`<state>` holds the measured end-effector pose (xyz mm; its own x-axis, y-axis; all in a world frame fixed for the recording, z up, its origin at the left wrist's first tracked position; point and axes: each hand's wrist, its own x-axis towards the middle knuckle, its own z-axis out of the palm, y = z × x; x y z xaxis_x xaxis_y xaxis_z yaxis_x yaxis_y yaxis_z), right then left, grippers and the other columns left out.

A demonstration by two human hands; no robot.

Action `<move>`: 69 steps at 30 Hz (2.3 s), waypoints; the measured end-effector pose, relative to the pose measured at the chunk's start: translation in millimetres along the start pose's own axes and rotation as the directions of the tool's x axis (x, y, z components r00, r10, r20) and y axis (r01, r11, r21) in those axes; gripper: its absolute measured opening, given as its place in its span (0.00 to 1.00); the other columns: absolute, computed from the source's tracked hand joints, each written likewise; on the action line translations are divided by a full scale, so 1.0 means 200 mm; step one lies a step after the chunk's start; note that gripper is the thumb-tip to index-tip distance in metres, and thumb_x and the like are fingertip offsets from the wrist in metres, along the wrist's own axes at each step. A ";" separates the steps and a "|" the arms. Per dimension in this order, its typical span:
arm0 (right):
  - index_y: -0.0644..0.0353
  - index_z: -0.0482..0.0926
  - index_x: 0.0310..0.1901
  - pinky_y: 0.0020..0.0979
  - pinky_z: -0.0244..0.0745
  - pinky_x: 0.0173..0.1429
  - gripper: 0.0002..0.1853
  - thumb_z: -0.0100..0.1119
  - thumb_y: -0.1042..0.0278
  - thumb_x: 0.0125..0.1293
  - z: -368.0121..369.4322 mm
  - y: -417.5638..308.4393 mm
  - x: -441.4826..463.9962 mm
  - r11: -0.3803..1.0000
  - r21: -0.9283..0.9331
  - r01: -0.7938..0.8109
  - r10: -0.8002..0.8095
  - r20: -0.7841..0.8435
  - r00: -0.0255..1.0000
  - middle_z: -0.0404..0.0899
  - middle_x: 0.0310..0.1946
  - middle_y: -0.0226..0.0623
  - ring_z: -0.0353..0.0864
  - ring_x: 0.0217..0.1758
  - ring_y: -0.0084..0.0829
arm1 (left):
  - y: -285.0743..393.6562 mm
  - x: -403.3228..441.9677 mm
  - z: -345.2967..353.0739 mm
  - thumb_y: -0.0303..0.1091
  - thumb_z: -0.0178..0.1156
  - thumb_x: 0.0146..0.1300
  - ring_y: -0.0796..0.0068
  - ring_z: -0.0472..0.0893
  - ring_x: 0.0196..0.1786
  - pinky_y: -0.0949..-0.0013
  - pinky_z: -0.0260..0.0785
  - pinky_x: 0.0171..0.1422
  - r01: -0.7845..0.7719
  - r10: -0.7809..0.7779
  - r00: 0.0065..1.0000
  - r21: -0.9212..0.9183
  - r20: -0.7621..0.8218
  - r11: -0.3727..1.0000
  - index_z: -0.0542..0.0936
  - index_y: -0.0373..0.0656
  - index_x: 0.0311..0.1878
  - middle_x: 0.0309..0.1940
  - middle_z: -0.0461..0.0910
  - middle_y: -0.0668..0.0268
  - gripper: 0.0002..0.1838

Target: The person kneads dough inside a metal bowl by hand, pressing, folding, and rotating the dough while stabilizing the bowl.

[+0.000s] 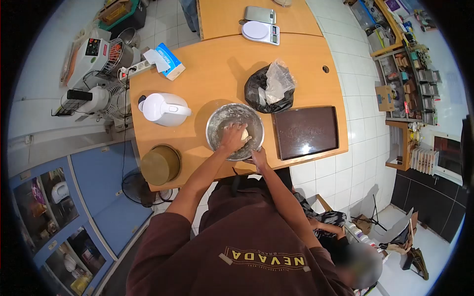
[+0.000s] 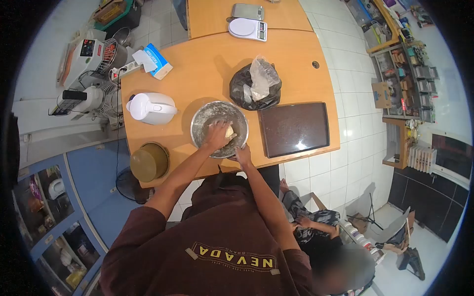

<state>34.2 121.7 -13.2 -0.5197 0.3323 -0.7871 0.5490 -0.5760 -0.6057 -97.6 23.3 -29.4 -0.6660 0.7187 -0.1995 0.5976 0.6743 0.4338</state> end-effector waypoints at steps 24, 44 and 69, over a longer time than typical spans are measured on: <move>0.64 0.68 0.64 0.50 0.87 0.59 0.17 0.46 0.74 0.76 -0.07 0.06 0.08 0.999 0.032 0.005 -0.013 0.266 0.964 0.78 0.57 0.46 0.85 0.56 0.42 | 0.00 -0.05 0.06 0.56 0.73 0.52 0.43 0.73 0.63 0.42 0.66 0.67 0.074 -0.088 0.978 -0.076 -0.191 0.994 0.79 0.48 0.63 0.64 0.72 0.48 0.37; 0.68 0.72 0.61 0.33 0.77 0.56 0.18 0.55 0.77 0.71 -0.09 0.28 0.16 0.993 -0.105 0.054 -0.051 0.037 0.998 0.81 0.51 0.44 0.83 0.49 0.34 | 0.04 0.15 0.10 0.53 0.63 0.60 0.54 0.76 0.54 0.48 0.66 0.59 0.315 -0.289 0.911 0.043 -0.293 0.948 0.85 0.49 0.51 0.51 0.79 0.59 0.22; 0.65 0.67 0.68 0.42 0.90 0.51 0.23 0.48 0.78 0.73 -0.14 0.10 0.28 0.999 -0.027 -0.020 0.027 0.289 0.957 0.78 0.57 0.47 0.84 0.55 0.42 | 0.17 -0.20 -0.17 0.62 0.75 0.47 0.49 0.70 0.61 0.42 0.62 0.63 0.202 -0.190 0.951 0.026 -0.243 0.979 0.78 0.39 0.59 0.55 0.72 0.54 0.43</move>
<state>35.0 150.0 -73.5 -0.6719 0.0862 -0.7356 0.5770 -0.5618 -0.5929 -65.6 11.2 23.6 -0.8554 0.5146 -0.0590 0.4622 0.8097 0.3615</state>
